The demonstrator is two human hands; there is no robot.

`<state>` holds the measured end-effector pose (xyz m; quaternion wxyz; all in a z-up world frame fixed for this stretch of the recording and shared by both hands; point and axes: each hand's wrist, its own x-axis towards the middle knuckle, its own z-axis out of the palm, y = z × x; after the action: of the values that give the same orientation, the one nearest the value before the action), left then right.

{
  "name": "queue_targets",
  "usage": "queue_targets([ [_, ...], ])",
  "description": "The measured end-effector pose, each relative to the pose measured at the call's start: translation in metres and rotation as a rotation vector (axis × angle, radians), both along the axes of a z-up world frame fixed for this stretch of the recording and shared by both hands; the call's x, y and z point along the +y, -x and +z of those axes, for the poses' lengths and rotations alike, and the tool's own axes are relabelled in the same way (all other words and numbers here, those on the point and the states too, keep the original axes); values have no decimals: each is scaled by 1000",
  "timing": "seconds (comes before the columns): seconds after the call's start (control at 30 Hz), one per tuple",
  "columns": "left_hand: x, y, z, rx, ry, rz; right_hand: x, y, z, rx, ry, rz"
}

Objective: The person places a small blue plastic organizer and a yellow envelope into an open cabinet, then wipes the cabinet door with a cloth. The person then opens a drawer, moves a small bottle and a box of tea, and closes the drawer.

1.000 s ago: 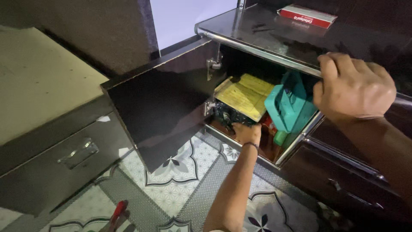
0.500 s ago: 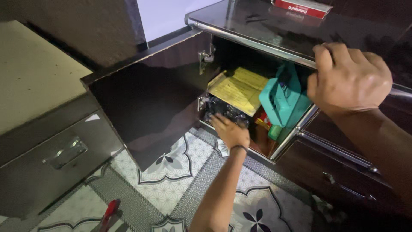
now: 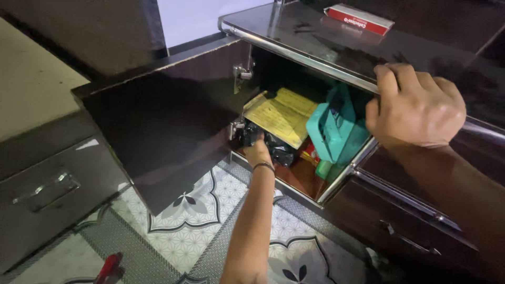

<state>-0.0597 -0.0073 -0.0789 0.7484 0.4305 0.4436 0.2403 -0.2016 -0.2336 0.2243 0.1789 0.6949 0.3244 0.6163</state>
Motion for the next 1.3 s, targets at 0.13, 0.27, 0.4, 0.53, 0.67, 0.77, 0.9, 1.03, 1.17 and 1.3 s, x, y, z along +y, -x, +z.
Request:
queue_targets([
  [0.13,15,-15,-12,-270,291,26,6,5,3,-17,-15,-17],
  [0.27,20,-32,-30,-211,285,-87,6,4,2,-19,-23,-34],
  [0.4,22,-38,-35,26,142,-261,5,1,1,-15,-18,-3],
  [0.53,17,-36,-27,-108,209,-214,4,1,0,-22,-14,-20],
  [0.67,21,-15,-18,-309,364,-185,5,2,0,-18,-21,-14],
  [0.77,26,-2,-14,-338,394,-165,5,4,0,-4,-20,9],
  [0.9,26,-15,-11,-185,482,-167,6,3,2,-21,-20,-10],
  [1.03,23,-24,-23,-88,232,-216,7,3,0,2,-26,1],
  [1.17,17,-12,-5,94,30,-223,8,5,3,-17,-14,10],
  [1.3,0,12,30,110,153,-48,8,2,-1,-6,-17,36],
])
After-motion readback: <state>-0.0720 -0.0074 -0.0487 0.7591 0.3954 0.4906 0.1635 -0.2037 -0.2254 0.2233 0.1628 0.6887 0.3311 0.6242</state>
